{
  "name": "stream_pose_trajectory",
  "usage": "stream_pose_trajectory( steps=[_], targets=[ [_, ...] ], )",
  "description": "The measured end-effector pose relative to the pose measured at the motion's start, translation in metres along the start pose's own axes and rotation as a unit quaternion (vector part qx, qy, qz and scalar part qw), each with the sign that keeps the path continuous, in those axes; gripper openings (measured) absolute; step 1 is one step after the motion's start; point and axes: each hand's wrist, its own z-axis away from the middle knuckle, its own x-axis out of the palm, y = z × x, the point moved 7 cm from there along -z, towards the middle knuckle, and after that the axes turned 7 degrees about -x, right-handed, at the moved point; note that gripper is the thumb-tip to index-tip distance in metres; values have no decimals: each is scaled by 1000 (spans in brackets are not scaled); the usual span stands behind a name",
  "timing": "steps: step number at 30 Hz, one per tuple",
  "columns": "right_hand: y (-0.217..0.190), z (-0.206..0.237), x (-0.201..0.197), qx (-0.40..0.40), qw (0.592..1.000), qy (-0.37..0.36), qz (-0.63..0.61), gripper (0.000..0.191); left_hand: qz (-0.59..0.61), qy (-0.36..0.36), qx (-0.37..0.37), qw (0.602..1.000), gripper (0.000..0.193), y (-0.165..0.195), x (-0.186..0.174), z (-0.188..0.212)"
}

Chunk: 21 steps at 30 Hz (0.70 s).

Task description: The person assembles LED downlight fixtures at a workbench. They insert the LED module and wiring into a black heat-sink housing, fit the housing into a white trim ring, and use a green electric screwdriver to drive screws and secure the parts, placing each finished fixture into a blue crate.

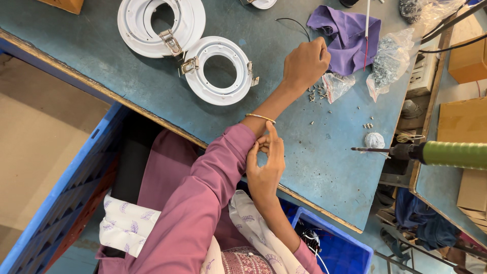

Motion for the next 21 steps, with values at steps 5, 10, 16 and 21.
stream_pose_trajectory(
  steps=[5,10,16,21],
  targets=[
    [-1,1,-4,-10,999,-2,39,40,2,-7,-4,1000,16,-3,0,-1],
    [2,1,0,6,1000,9,-7,34,-3,-2,-3,1000,16,-2,1,-1],
    [7,2,0,21,999,5,-31,53,-4,2,-4,1000,16,-3,0,-2],
    [8,4,-1,-4,1000,2,-6,37,-3,-13,-18,1000,16,-4,0,-3]
  ],
)
